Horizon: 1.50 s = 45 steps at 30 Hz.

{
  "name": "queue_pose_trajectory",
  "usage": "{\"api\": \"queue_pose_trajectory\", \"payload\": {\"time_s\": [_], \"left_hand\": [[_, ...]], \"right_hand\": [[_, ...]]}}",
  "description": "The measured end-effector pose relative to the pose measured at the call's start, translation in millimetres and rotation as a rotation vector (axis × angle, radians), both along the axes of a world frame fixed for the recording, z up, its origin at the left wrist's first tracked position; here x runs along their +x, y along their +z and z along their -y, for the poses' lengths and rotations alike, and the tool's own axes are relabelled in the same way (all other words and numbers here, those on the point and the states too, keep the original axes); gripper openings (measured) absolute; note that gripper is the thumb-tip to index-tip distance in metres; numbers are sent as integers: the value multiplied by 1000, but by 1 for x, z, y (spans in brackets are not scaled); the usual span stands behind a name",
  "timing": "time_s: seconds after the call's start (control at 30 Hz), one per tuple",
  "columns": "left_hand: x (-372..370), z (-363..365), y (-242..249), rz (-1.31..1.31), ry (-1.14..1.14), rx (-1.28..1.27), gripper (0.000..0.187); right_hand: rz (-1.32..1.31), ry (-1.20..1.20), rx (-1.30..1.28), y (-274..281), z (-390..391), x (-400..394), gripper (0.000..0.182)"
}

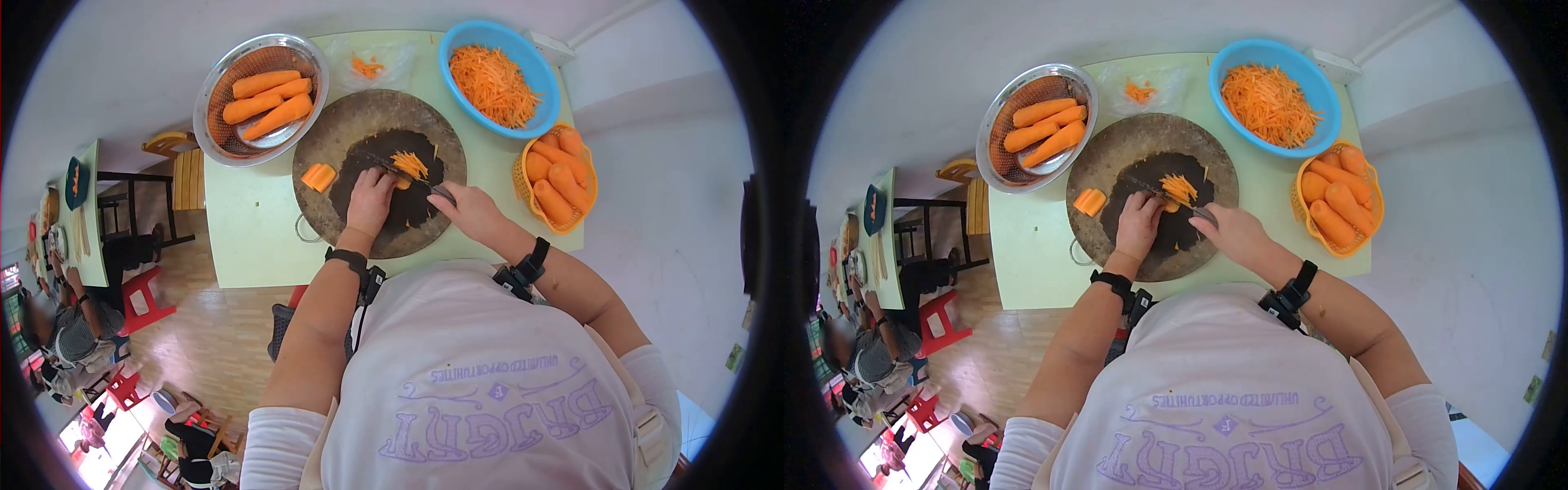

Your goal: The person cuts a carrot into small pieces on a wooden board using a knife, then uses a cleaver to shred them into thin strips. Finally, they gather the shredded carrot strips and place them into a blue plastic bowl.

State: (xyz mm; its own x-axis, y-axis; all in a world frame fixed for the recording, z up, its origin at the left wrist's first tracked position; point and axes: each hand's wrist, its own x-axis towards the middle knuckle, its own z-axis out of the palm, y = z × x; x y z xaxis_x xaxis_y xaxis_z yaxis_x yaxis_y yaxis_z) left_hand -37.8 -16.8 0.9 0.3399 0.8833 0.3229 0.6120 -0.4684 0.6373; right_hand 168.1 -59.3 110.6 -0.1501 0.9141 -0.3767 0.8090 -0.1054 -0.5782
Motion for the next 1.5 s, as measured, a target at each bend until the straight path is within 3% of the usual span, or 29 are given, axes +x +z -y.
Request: {"api": "queue_pose_trajectory", "payload": {"time_s": [0.33,1.0,1.5], "left_hand": [[0,0,0,2,-4,5,13],[0,0,-1,-6,1,4,17],[0,0,1,6,-7,1,19]], "right_hand": [[84,53,-3,4,-4,-1,43],[-59,34,1,-9,-10,2,42],[38,38,-46,-7,-10,1,38]]}}
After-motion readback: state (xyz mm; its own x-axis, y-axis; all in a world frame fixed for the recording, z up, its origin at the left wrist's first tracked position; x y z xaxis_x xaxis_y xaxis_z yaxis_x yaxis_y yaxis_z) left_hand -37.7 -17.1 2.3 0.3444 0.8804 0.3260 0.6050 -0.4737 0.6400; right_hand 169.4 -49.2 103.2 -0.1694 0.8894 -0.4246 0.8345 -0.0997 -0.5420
